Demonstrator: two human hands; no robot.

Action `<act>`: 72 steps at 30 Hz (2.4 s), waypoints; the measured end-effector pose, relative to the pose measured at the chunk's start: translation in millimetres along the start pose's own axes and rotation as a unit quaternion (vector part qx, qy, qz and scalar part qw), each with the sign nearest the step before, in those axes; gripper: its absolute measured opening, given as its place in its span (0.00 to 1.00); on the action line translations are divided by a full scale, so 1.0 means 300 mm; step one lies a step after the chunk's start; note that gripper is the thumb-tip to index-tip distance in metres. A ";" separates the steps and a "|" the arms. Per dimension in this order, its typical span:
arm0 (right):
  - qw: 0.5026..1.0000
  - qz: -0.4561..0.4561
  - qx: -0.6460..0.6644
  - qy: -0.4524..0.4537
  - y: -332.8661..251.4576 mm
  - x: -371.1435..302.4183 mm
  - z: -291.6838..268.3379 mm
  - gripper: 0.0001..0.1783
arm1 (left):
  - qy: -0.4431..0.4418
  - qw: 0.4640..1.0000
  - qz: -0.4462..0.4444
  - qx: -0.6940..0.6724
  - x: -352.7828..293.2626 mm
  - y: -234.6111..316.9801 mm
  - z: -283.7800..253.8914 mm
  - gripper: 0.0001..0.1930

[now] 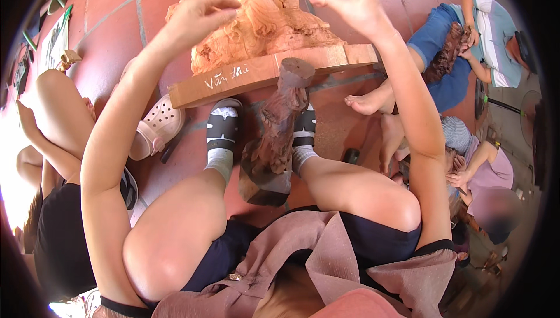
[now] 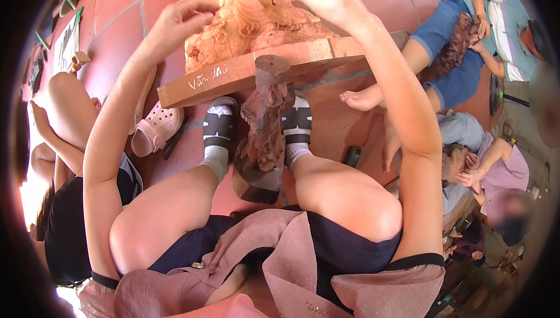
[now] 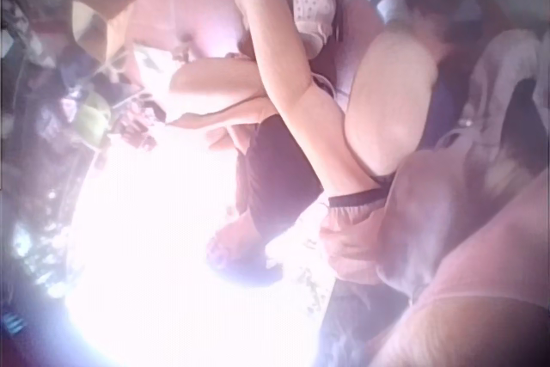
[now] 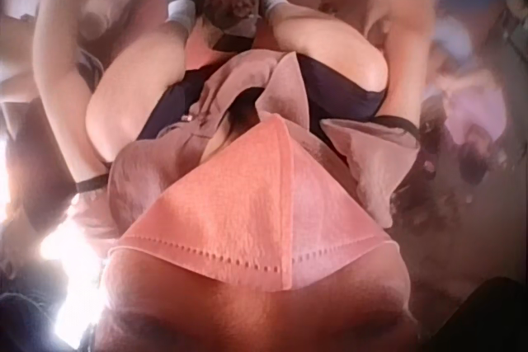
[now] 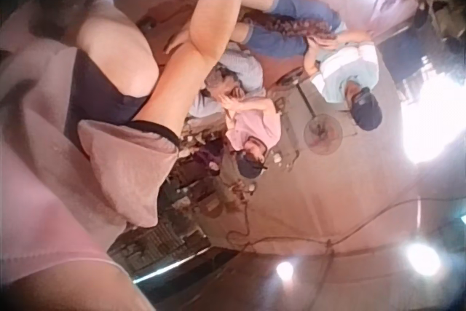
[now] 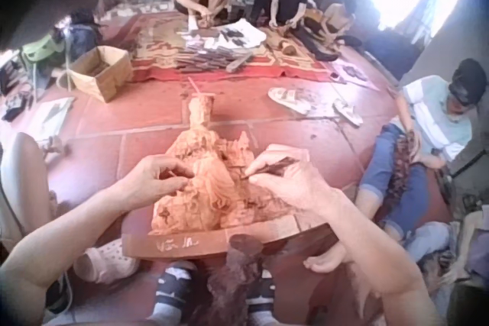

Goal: The person sits on the floor and carves a piece of wood using a small knife. They hold the wood steady with one hand and carefully remove shavings with the other, working on the surface and edges.

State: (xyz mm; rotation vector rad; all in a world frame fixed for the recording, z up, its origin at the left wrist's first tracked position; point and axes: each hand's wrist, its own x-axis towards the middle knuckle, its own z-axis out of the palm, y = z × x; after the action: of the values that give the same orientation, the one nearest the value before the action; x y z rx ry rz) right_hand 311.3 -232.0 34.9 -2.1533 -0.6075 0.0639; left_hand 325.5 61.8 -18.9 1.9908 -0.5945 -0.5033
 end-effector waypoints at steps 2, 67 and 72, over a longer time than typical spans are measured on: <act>0.993 0.080 0.073 0.046 -0.024 -0.007 -0.014 0.06 | -0.017 0.998 0.044 0.042 -0.001 -0.025 0.061 0.22; 0.969 0.219 0.116 -0.024 -0.104 0.046 0.013 0.16 | -0.246 0.885 0.295 0.264 -0.212 0.294 0.230 0.08; 0.967 0.193 0.161 -0.047 -0.082 0.170 0.195 0.15 | -0.069 0.948 0.291 0.110 -0.267 0.175 0.263 0.07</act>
State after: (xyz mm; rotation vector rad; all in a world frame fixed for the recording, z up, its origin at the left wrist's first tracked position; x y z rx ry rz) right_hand 331.1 -153.4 26.2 -1.9264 -0.2033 0.4486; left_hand 206.3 33.6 0.1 1.8678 -1.3200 -0.2146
